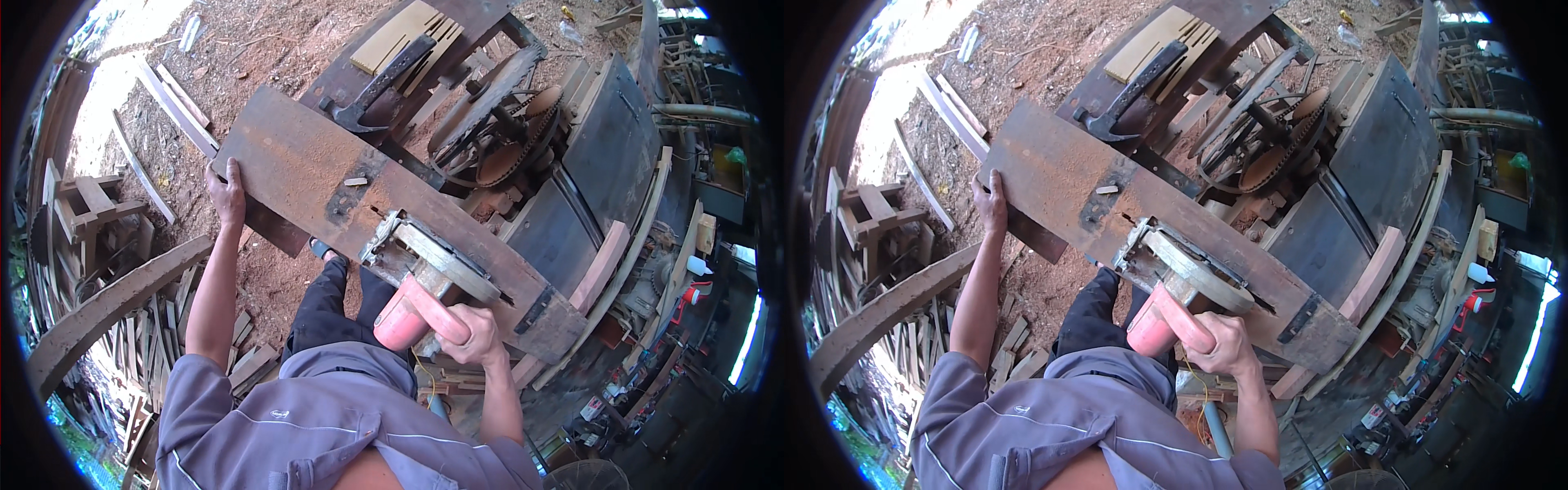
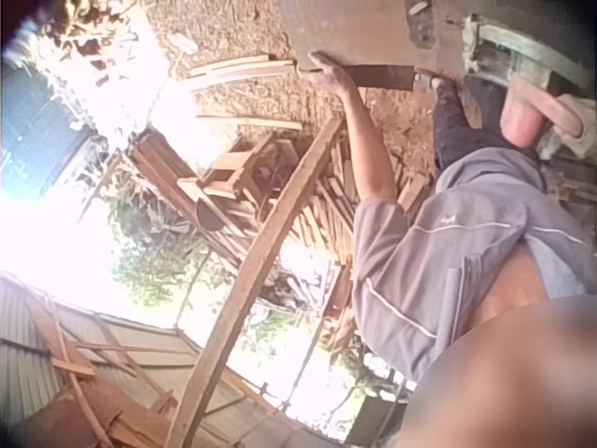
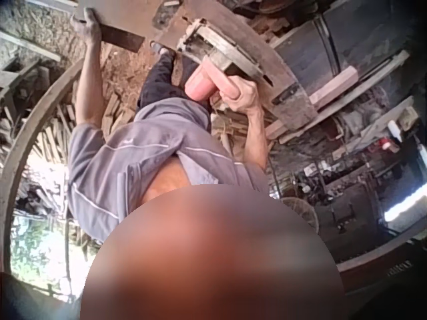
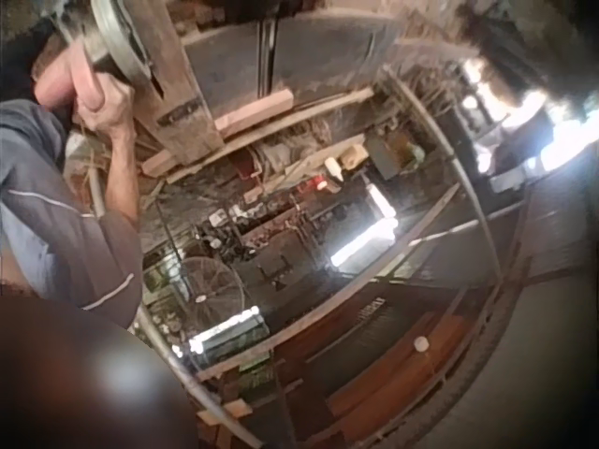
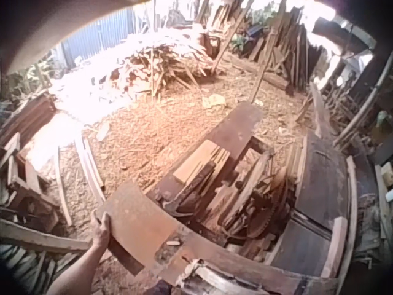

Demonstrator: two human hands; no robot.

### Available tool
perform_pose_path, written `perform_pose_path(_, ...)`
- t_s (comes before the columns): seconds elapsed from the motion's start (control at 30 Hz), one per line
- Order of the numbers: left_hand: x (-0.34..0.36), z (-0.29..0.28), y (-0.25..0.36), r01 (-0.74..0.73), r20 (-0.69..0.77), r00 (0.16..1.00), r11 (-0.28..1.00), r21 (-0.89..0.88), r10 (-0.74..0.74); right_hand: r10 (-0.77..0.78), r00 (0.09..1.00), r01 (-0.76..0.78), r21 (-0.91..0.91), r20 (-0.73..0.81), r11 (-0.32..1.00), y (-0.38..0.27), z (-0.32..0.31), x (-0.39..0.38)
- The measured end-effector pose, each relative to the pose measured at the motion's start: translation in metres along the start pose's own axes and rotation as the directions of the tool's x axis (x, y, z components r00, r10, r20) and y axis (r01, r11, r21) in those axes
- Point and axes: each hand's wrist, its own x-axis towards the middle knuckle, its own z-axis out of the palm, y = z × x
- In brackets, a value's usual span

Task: Cutting a wooden board with a handheld circular saw.

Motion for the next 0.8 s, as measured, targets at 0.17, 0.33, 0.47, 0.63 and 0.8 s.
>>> perform_pose_path(0.17, 0.004, 0.001, 0.014, -0.029, 0.006, 1.0, 0.999, 0.044, 0.029, -0.05, 0.999, 0.05, 0.021, -0.001, 0.999, 0.009, 0.001, 0.004)
perform_pose_path(0.33, -0.019, 0.004, 0.064, -0.244, -0.116, 0.94, 0.87, 0.428, 0.32, -0.064, 0.998, 0.062, 0.053, 0.028, 0.997, 0.014, 0.0, 0.008)
perform_pose_path(0.47, -0.061, 0.032, 0.131, -0.541, 0.339, 0.82, 0.818, 0.196, 0.461, -0.062, 0.998, 0.062, 0.059, 0.007, 0.996, 0.014, -0.001, 0.007)
perform_pose_path(0.63, -0.087, 0.064, 0.152, -0.658, 0.54, 0.658, 0.749, 0.074, 0.525, -0.072, 0.997, 0.072, 0.066, 0.002, 0.995, 0.017, -0.002, 0.008)
perform_pose_path(0.8, -0.089, 0.069, 0.15, -0.688, 0.598, 0.628, 0.715, 0.127, 0.498, -0.083, 0.996, 0.084, 0.057, -0.015, 0.995, 0.014, -0.003, 0.011)
